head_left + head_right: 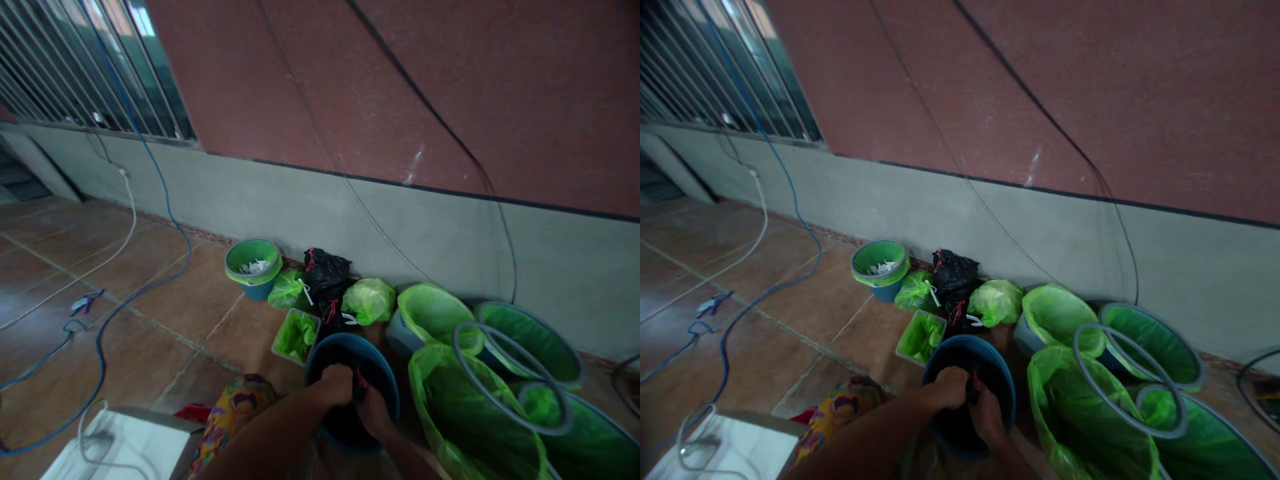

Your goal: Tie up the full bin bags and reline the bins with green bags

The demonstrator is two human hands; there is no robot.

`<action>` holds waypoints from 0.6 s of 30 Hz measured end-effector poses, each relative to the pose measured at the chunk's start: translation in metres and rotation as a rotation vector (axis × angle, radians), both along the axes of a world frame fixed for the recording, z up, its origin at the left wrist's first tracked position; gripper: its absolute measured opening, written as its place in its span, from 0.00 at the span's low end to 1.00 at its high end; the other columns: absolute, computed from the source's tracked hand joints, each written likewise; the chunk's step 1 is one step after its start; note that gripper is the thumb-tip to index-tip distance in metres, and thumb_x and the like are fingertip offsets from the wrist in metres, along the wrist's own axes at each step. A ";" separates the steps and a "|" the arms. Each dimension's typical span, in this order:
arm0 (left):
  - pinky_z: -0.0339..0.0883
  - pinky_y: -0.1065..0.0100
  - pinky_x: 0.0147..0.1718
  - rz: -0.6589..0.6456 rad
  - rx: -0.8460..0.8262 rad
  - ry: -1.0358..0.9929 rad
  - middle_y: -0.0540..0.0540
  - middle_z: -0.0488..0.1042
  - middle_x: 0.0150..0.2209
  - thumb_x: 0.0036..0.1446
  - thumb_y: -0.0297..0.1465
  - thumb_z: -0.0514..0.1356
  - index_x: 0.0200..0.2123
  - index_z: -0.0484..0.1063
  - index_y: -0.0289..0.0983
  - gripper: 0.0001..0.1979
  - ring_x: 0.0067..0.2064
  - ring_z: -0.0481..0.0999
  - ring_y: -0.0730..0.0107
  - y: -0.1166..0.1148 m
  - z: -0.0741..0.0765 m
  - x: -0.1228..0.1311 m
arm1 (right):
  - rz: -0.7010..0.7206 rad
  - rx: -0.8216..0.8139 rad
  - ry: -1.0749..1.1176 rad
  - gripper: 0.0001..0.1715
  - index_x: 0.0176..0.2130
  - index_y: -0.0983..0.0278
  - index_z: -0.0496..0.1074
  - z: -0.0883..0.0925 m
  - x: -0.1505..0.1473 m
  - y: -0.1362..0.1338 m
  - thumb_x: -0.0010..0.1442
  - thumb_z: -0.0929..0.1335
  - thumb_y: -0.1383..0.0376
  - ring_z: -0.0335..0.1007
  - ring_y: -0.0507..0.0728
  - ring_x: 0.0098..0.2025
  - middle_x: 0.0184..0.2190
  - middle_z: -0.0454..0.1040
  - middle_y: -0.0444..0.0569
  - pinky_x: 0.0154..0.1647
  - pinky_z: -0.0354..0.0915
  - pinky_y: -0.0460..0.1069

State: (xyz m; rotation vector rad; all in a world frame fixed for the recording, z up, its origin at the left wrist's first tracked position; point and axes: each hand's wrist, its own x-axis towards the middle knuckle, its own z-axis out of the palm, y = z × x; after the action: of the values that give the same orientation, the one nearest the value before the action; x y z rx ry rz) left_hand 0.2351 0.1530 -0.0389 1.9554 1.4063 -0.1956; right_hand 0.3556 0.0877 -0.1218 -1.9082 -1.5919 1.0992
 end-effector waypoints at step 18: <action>0.73 0.64 0.42 0.156 0.317 -0.585 0.44 0.80 0.38 0.60 0.35 0.55 0.44 0.75 0.39 0.13 0.39 0.78 0.62 0.040 0.157 -0.042 | -0.066 0.356 0.049 0.16 0.33 0.60 0.76 0.201 0.012 0.087 0.50 0.62 0.58 0.76 0.66 0.43 0.36 0.80 0.54 0.52 0.70 0.58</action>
State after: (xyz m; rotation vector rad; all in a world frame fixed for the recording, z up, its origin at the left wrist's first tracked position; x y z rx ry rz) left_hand 0.1935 0.1928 0.1182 1.9114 1.2285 0.6575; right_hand 0.3674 0.1743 0.0791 -1.6709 -1.5644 0.7681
